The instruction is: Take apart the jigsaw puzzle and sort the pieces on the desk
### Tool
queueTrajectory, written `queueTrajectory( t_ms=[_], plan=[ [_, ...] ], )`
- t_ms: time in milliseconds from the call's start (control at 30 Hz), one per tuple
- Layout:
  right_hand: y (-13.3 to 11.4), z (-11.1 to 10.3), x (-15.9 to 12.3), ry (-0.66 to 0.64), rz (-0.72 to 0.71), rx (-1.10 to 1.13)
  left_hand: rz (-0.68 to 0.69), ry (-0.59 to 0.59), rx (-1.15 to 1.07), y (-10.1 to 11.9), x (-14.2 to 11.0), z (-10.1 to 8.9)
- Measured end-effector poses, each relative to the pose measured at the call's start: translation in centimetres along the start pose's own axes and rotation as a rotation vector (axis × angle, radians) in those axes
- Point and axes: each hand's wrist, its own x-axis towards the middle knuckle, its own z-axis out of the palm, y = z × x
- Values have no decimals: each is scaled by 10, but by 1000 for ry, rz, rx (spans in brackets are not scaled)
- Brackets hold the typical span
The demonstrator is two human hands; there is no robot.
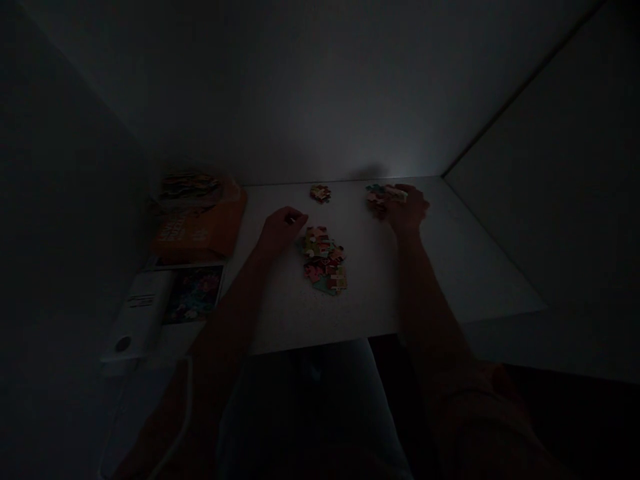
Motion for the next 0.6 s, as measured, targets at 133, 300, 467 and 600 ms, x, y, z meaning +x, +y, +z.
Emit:
queueTrajectory(
  t_ms=[133,300,467,600],
  plan=[
    [-13,20,-15,25,-55,-252,-17,96,40,-5,3,-2],
    [-53,74,-26,-340,-221,-320,-2,128,44,-10,4,-2],
    [-81,118,0,-357,-101,-419,-8,145,-42,-7,3,-1],
    [-89,134,18,-515,-70,-415,-32,166,-93,-3,2,-3]
  ],
)
